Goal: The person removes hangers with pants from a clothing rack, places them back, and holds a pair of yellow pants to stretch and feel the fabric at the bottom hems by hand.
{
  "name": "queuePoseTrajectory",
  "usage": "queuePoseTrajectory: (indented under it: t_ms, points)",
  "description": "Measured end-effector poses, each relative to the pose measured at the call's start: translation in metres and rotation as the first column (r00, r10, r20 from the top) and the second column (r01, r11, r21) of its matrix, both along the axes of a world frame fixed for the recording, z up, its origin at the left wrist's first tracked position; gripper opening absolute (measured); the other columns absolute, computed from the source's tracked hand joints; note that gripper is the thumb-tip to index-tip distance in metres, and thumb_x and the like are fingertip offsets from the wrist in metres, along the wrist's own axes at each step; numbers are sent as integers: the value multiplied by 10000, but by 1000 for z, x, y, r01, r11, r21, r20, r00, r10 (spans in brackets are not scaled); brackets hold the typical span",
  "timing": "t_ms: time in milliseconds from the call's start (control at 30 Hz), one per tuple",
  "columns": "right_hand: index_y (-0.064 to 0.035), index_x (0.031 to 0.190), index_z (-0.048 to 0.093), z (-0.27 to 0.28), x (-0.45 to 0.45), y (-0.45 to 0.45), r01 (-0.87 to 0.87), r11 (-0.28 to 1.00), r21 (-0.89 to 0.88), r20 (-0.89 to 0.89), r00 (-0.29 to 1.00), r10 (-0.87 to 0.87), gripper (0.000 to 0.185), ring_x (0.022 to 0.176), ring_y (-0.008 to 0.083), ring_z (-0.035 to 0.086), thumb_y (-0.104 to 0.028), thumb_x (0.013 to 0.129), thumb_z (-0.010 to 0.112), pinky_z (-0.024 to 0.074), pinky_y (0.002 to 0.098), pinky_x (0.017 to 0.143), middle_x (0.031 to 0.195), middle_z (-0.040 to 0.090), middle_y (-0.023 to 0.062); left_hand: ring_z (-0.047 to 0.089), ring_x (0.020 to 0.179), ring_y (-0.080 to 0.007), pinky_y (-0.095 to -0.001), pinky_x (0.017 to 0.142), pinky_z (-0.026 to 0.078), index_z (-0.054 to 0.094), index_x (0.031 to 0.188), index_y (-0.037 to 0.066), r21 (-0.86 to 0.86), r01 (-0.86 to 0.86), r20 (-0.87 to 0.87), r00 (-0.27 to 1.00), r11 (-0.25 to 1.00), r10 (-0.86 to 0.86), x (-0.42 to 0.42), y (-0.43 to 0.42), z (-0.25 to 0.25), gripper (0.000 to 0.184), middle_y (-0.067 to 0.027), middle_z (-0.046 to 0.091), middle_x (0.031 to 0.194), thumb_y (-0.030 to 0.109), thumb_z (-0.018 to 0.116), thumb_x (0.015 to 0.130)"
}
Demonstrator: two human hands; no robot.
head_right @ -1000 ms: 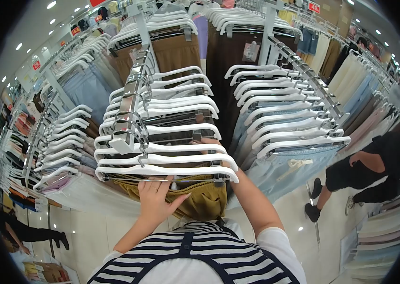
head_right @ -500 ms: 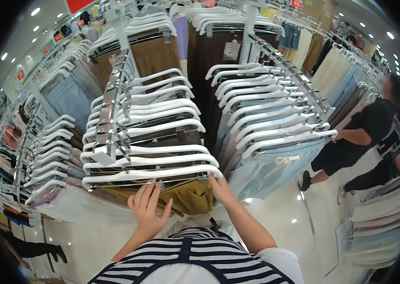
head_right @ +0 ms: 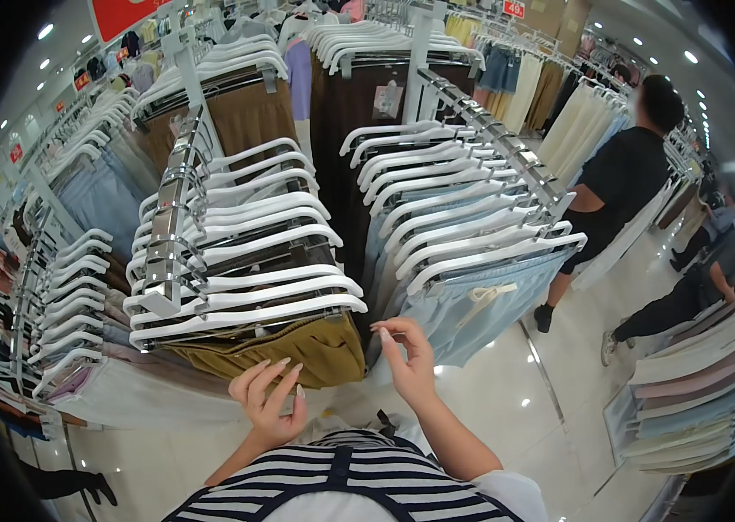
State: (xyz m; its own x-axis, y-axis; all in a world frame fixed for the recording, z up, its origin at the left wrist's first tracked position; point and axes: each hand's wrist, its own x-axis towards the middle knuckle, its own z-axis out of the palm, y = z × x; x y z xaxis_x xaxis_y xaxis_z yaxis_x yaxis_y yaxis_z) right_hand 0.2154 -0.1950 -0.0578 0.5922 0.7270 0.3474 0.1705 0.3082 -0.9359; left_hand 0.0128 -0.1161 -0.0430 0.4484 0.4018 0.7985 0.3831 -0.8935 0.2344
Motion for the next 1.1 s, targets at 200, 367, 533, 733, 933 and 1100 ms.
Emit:
queuePoseTrajectory:
  t_ms: [200, 367, 533, 733, 933, 1100]
  points:
    - [-33, 957, 535, 83, 11, -48, 99, 839, 535, 261, 925, -276, 186, 786, 205, 486, -135, 804, 511, 407, 315, 740, 906, 497, 118, 437, 1003, -195, -338, 787, 288, 656, 942, 159, -15, 45, 48, 998, 999, -44, 5, -3, 2, 333, 16, 557, 1052, 116, 596, 617]
    - [-202, 1264, 443, 180, -33, -70, -425, 119, 897, 418, 731, -540, 534, 1188, 213, 321, -337, 773, 601, 313, 360, 866, 1284, 406, 68, 415, 1020, -206, -340, 790, 290, 659, 940, 167, -13, 90, 44, 995, 996, -90, 15, -8, 6, 334, 24, 552, 1070, 109, 599, 617]
    - [-122, 1217, 483, 194, -69, -59, -388, -159, 908, 265, 825, -499, 490, 1184, 225, 329, -238, 747, 560, 300, 380, 873, 1281, 410, 53, 407, 1033, -203, -343, 797, 286, 659, 947, 169, -12, 162, 3, 987, 987, -162, 19, -11, 9, 337, 25, 544, 1094, 105, 611, 620]
    - [-120, 1171, 517, 181, -73, -60, -310, -40, 950, 232, 785, -574, 431, 1207, 223, 321, -269, 768, 489, 280, 401, 901, 1292, 405, 54, 408, 1031, -212, -350, 802, 281, 659, 946, 173, -21, 114, 4, 993, 993, -114, 17, -12, 5, 350, 29, 550, 1085, 93, 608, 610]
    - [-142, 1153, 528, 194, -72, -38, -407, -282, 869, 262, 862, -434, 417, 1232, 211, 306, -290, 765, 495, 273, 411, 912, 1293, 411, 47, 408, 1031, -216, -352, 796, 282, 659, 944, 169, -29, 93, 2, 996, 995, -93, 14, -12, 6, 352, 30, 551, 1091, 81, 613, 606]
    - [-142, 1160, 522, 183, -59, -46, -375, -226, 899, 229, 843, -487, 443, 1237, 214, 302, -336, 762, 519, 271, 412, 914, 1296, 408, 45, 410, 1032, -218, -351, 790, 286, 659, 944, 165, -34, 72, -10, 997, 997, -73, 10, -12, 5, 345, 26, 552, 1083, 78, 617, 612]
